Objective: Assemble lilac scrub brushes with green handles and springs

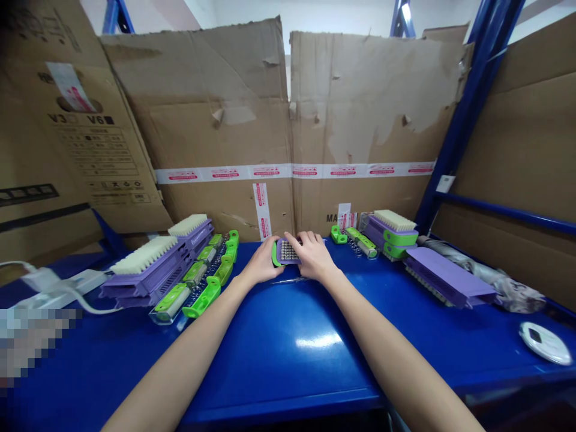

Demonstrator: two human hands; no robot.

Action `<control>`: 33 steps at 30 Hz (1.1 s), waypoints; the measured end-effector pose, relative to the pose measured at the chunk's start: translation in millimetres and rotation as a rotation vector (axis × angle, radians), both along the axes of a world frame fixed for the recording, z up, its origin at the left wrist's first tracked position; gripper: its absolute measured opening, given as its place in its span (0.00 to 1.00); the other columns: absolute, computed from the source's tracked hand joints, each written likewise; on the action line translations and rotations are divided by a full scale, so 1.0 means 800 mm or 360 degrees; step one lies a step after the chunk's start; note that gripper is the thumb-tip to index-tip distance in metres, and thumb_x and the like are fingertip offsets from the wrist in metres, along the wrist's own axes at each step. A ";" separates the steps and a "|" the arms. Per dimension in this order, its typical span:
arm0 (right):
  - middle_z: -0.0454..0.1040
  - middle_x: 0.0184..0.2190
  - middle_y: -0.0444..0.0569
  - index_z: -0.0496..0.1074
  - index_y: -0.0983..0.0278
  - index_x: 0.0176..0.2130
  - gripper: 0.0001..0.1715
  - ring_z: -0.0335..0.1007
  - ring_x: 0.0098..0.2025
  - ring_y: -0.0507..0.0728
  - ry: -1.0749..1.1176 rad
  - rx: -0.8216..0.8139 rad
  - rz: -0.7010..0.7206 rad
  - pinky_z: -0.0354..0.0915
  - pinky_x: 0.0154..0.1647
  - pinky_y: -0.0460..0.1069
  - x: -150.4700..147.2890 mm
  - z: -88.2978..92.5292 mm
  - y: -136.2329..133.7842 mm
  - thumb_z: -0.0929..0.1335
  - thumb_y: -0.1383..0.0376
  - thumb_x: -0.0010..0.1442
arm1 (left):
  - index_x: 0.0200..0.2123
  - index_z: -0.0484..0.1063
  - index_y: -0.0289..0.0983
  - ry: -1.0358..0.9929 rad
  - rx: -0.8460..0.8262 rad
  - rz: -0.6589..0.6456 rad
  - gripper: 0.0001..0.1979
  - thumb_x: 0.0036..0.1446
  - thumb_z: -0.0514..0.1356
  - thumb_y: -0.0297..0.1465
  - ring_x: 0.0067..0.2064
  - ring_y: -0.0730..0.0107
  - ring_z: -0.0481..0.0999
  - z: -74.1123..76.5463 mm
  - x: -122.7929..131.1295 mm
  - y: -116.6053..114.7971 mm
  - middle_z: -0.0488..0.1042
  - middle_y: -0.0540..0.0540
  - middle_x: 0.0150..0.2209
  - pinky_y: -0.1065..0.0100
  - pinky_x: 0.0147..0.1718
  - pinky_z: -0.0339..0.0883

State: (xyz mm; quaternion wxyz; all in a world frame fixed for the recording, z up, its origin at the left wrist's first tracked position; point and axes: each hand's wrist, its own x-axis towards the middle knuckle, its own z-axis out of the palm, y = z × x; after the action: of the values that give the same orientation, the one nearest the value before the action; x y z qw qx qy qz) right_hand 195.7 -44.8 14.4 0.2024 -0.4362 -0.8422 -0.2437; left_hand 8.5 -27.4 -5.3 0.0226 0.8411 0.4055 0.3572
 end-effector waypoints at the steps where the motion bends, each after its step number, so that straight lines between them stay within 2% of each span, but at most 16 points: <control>1: 0.63 0.48 0.61 0.51 0.66 0.63 0.45 0.54 0.48 0.65 -0.0006 -0.0006 -0.0004 0.53 0.47 0.56 -0.001 0.000 0.000 0.65 0.69 0.48 | 0.52 0.55 0.37 -0.0010 -0.0004 0.0005 0.34 0.39 0.63 0.26 0.52 0.56 0.68 0.000 -0.001 0.000 0.66 0.41 0.49 0.58 0.51 0.63; 9: 0.62 0.49 0.61 0.49 0.66 0.64 0.46 0.54 0.48 0.66 0.0046 -0.0029 -0.0041 0.53 0.47 0.57 0.003 0.001 0.003 0.65 0.67 0.49 | 0.50 0.55 0.38 -0.0126 -0.0058 0.0110 0.34 0.37 0.64 0.27 0.48 0.56 0.71 0.001 0.003 -0.003 0.67 0.42 0.46 0.59 0.46 0.67; 15: 0.63 0.50 0.60 0.48 0.65 0.65 0.45 0.54 0.49 0.66 0.0006 -0.0049 0.0078 0.53 0.47 0.57 0.005 0.002 0.000 0.65 0.68 0.50 | 0.53 0.55 0.38 -0.0143 -0.0025 -0.0034 0.38 0.36 0.64 0.24 0.54 0.56 0.66 0.003 0.003 -0.002 0.65 0.41 0.52 0.58 0.53 0.62; 17: 0.63 0.49 0.60 0.49 0.65 0.65 0.45 0.55 0.48 0.65 -0.0002 -0.0047 0.0118 0.54 0.47 0.57 0.005 0.002 -0.002 0.65 0.68 0.50 | 0.53 0.57 0.38 -0.0123 -0.0035 -0.0076 0.38 0.35 0.65 0.25 0.54 0.56 0.66 0.004 0.000 -0.002 0.66 0.42 0.51 0.57 0.54 0.62; 23: 0.63 0.50 0.59 0.50 0.67 0.64 0.43 0.55 0.49 0.64 0.0027 -0.0076 0.0218 0.55 0.49 0.57 0.002 0.002 -0.003 0.65 0.68 0.50 | 0.50 0.60 0.37 -0.0122 -0.0132 -0.0071 0.36 0.33 0.66 0.27 0.48 0.58 0.70 0.006 -0.002 -0.003 0.69 0.44 0.46 0.59 0.46 0.66; 27: 0.62 0.52 0.60 0.47 0.68 0.65 0.46 0.55 0.51 0.64 0.0060 -0.0099 0.0207 0.55 0.51 0.58 -0.001 -0.002 0.001 0.64 0.70 0.50 | 0.45 0.61 0.38 -0.0048 -0.0121 -0.0002 0.32 0.32 0.66 0.28 0.43 0.58 0.72 0.010 0.000 -0.005 0.70 0.45 0.42 0.60 0.41 0.67; 33: 0.62 0.52 0.60 0.45 0.66 0.65 0.47 0.55 0.51 0.64 0.0011 -0.0111 0.0279 0.55 0.51 0.58 0.001 -0.003 0.001 0.64 0.73 0.49 | 0.44 0.62 0.38 0.0027 -0.0008 -0.0023 0.32 0.31 0.68 0.32 0.44 0.56 0.71 0.013 -0.001 -0.005 0.70 0.45 0.41 0.59 0.43 0.66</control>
State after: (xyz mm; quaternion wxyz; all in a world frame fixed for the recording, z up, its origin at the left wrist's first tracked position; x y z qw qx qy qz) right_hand 196.5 -43.7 12.1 0.2105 -0.3685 -0.8844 -0.1942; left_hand 8.0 -31.6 4.9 0.0240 0.8469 0.4006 0.3489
